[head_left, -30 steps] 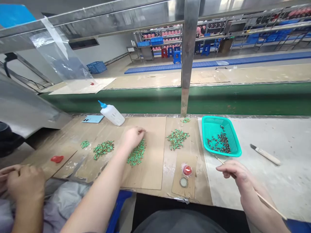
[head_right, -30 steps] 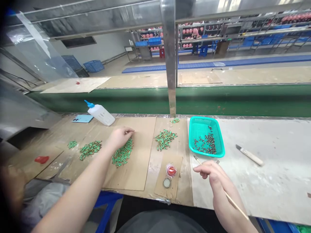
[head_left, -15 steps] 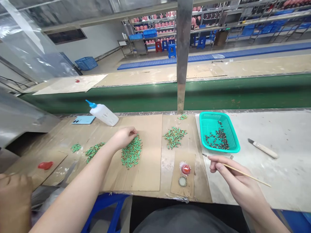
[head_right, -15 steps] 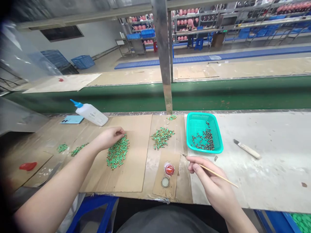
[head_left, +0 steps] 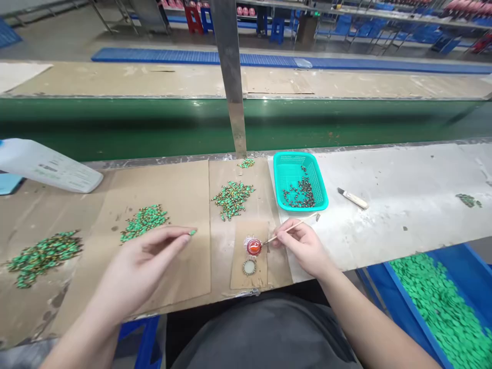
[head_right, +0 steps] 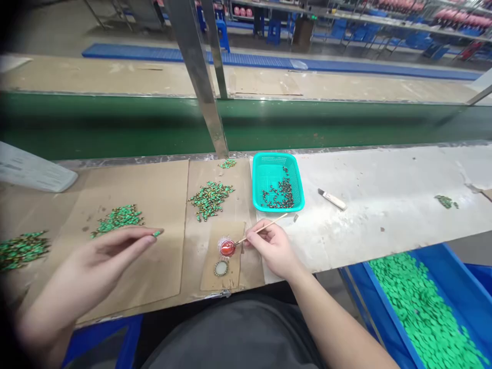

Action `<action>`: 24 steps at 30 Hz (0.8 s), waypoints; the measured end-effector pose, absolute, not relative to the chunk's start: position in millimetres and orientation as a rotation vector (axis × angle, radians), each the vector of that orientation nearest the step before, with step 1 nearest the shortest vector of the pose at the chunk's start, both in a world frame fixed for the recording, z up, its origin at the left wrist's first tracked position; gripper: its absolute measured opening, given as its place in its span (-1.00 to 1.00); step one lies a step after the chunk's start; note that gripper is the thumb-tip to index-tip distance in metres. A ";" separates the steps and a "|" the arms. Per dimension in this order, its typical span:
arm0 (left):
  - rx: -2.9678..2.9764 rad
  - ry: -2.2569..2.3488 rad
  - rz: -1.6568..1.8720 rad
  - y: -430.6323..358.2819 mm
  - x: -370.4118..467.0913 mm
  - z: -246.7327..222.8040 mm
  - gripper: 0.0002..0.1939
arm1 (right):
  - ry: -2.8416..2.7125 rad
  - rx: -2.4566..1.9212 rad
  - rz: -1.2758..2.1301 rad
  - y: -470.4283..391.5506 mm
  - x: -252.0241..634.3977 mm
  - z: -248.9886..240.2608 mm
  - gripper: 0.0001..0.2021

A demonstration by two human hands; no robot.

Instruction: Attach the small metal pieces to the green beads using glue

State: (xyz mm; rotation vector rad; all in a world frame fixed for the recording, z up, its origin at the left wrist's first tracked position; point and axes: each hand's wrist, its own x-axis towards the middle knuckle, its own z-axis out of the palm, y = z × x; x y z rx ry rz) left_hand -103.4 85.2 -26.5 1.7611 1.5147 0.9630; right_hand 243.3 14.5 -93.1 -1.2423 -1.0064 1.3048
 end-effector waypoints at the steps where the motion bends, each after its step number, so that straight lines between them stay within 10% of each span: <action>1: 1.762 1.483 0.930 75.5 -93.1 -27.4 -0.57 | -0.996 -1.241 1.317 15.1 241.0 -94.1 -0.40; 24: 0.919 1.074 0.824 6.1 -28.6 -36.4 -0.69 | -0.970 -1.010 1.234 -2.2 229.2 -39.3 -0.76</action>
